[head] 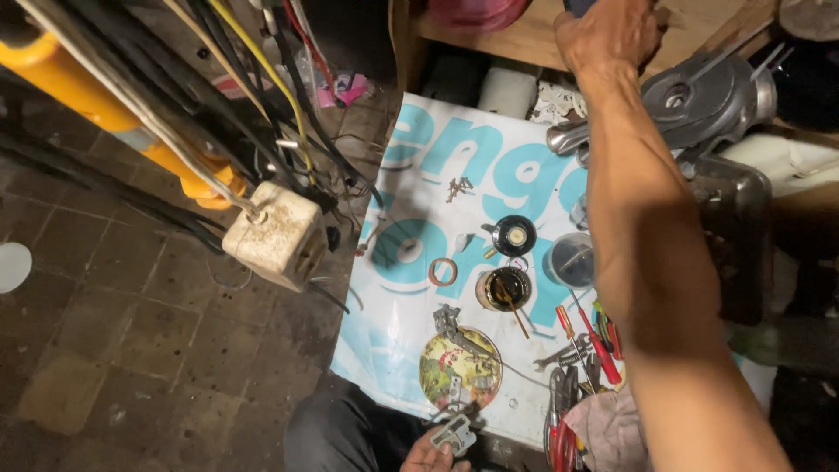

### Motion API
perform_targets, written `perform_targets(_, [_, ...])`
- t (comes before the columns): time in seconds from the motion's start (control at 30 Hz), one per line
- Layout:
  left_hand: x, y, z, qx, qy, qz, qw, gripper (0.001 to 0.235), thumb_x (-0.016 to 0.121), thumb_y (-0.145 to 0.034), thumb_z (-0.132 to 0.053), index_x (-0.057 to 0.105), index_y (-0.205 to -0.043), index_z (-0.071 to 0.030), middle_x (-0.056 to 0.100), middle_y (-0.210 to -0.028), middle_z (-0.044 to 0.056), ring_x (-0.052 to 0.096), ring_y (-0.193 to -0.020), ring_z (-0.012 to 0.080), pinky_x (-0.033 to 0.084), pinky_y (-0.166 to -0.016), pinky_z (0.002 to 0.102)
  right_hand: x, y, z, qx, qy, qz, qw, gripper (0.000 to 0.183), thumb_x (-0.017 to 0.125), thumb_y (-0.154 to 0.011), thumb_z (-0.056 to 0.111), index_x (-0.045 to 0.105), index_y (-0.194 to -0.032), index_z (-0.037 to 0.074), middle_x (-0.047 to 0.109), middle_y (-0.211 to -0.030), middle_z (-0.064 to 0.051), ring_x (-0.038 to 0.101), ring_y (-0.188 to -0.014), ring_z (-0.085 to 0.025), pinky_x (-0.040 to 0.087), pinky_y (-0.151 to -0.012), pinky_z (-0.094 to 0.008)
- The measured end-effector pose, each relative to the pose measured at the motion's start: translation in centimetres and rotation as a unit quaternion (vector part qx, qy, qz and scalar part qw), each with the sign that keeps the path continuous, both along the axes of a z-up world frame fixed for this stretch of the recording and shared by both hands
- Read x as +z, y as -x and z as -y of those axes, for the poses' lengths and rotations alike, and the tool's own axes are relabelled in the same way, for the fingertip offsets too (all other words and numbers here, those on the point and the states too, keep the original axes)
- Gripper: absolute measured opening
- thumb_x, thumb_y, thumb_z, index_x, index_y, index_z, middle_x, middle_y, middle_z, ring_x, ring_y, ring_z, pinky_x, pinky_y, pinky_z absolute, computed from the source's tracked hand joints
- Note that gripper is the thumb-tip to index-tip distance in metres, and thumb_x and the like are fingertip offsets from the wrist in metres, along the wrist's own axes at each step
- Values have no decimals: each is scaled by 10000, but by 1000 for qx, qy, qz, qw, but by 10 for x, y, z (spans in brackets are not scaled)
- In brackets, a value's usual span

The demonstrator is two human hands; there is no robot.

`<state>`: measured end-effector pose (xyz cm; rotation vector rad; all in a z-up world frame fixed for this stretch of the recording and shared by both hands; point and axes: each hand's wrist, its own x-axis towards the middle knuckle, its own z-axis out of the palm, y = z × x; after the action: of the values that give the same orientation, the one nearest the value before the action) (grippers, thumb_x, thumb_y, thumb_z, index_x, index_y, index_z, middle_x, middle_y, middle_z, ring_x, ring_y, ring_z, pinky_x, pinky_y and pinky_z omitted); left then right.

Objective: The person sits at a cluttered workbench and sorts through a tray of small electronic components. They pick up a small white plastic part, examine it, and then use a thin metal tool to scrape or clean a surface on a small plate. They continue to handle and inspect various small parts and wires throughout the clip.

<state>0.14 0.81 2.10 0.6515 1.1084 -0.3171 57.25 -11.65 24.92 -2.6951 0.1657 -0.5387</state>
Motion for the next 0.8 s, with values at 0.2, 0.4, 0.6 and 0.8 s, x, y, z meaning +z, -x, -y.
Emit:
perform_targets(0.2, [-23, 5, 17, 108, -43, 117, 986, 438, 675, -813, 53, 648, -1243, 134, 755, -1133, 363, 749, -940, 484, 622, -667, 470, 1, 64, 10, 97, 68, 106, 987, 546, 826, -899, 416, 663, -1192, -15, 648, -1170, -317, 553, -1074, -559, 370, -926, -642])
perform_targets(0.4, [27, -10, 16, 180, -63, 59, 980, 475, 637, -825, 13, 622, -1297, 59, 706, -1186, 266, 655, -1067, 379, 491, -813, 511, 9, 317, 22, 315, -89, 267, 906, 309, 690, -1004, 84, 554, -1227, -83, 565, -1074, -202, 561, -943, -328, 482, -859, -414])
perform_targets(0.6, [52, -11, 19, 181, -91, 90, 975, 397, 631, -874, -6, 636, -1264, 65, 714, -1126, 210, 663, -996, 281, 523, -830, 406, -127, 454, 55, 39, -343, -18, 938, 232, 692, -845, 28, 654, -1071, 62, 677, -865, -38, 614, -689, -119, 525, -587, -247])
perform_targets(0.8, [73, -21, 24, 166, -95, 116, 975, 360, 650, -876, -1, 662, -1225, 89, 715, -1093, 185, 655, -957, 246, 564, -824, 364, -168, 418, 53, 101, -363, -119, 919, 542, 690, -898, 75, 528, -1414, 50, 662, -1048, -81, 606, -823, -184, 537, -741, -332])
